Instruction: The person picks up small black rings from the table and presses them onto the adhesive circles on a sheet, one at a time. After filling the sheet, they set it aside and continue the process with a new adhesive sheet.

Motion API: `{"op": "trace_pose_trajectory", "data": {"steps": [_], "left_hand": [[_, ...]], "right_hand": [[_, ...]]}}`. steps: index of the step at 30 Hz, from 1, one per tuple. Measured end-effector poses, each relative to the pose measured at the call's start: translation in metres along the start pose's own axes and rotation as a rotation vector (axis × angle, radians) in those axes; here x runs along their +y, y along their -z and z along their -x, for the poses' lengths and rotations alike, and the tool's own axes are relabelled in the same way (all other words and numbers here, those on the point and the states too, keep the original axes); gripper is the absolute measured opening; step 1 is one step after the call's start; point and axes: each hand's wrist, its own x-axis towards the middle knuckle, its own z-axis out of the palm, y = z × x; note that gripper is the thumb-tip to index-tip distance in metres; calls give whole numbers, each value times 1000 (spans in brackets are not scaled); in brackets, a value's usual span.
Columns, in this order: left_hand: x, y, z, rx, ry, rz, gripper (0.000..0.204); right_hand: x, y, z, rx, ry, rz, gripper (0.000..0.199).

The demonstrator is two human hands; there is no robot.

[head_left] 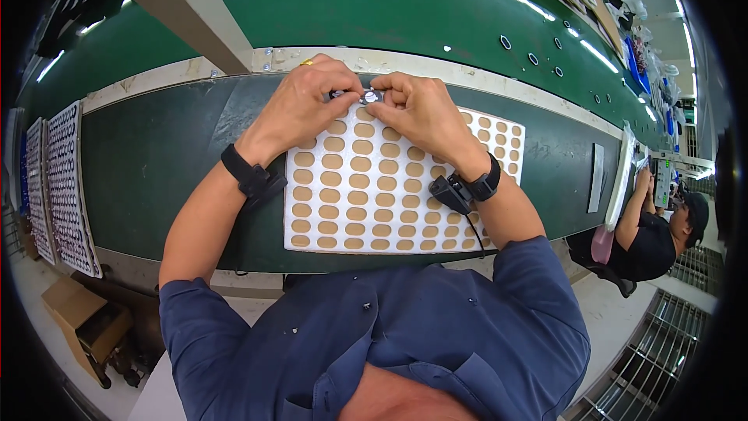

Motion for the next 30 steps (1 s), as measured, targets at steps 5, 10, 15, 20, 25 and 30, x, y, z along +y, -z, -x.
{"op": "trace_pose_trajectory", "data": {"steps": [5, 10, 15, 20, 25, 30], "left_hand": [[3, -3, -4, 30, -97, -36, 11], [1, 2, -5, -77, -101, -31, 13], [0, 12, 13, 33, -7, 57, 21], [-3, 16, 26, 49, 91, 60, 33], [-7, 13, 26, 46, 96, 106, 37], [-11, 15, 27, 61, 41, 53, 33]], "right_hand": [[-2, 0, 1, -15, -2, 4, 36], [-4, 2, 2, 16, 30, 8, 33], [0, 4, 1, -43, 47, 47, 28], [-2, 3, -2, -63, -5, 27, 26], [15, -10, -4, 22, 121, 65, 25], [9, -7, -6, 29, 176, 96, 24]]}}
